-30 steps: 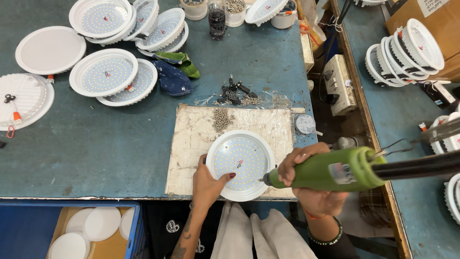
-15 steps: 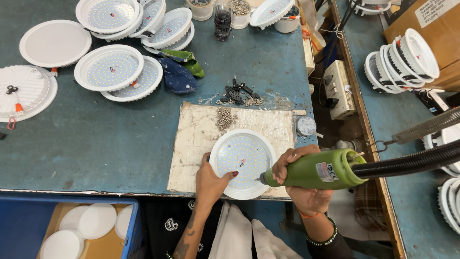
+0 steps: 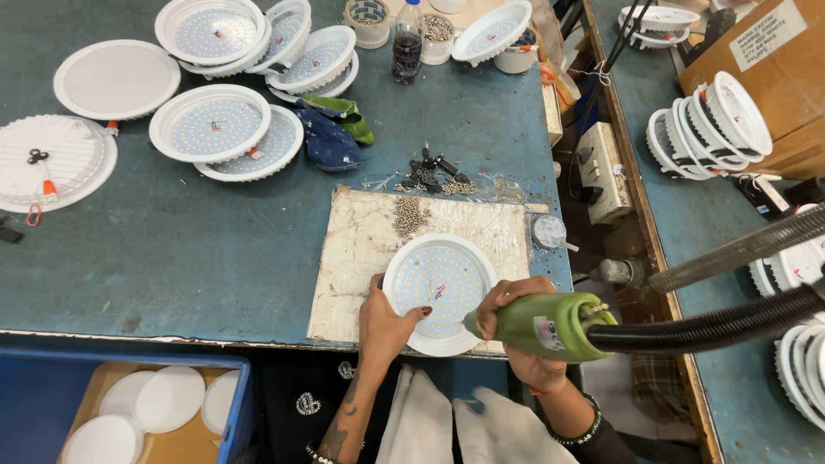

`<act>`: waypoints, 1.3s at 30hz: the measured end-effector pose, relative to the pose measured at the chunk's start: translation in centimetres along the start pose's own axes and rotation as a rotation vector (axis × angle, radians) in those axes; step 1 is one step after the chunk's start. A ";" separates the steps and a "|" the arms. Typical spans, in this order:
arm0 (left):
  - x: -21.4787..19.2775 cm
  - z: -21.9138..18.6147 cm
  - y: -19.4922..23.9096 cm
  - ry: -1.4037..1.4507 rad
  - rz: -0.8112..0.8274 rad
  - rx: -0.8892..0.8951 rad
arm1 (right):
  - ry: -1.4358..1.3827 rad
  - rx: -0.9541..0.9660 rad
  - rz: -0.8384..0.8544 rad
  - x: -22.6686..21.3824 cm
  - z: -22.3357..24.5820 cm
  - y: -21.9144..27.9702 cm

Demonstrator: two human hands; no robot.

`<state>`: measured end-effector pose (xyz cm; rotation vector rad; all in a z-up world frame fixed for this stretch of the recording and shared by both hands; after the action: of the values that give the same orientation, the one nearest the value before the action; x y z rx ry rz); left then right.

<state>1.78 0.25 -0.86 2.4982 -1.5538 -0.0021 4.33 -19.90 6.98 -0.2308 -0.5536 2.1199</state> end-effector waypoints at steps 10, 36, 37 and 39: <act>0.0 0.8 -0.2 -0.034 -0.006 0.008 | -0.007 0.012 0.041 -0.2 0.0 -0.2; -0.1 2.0 -0.6 -0.049 -0.011 0.047 | -0.035 0.032 0.195 -0.2 -0.4 -1.4; 0.0 2.1 -0.6 -0.048 -0.015 0.061 | -0.043 0.043 0.203 -0.2 -0.7 -1.4; 0.0 2.5 -0.4 -0.032 -0.017 0.055 | -0.064 0.047 0.215 -0.2 -1.0 -1.0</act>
<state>1.93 -0.01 -3.37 2.5660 -1.5655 -0.0017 5.54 -19.33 6.57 -0.2036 -0.5354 2.3534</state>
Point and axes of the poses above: each hand's wrist, its own y-axis away from the middle knuckle, its own x-axis out of the palm, z = x × y, the point moved 2 cm from there along -y, towards the middle knuckle, and after that the axes turned 15 degrees about y, right-handed, at the moved point
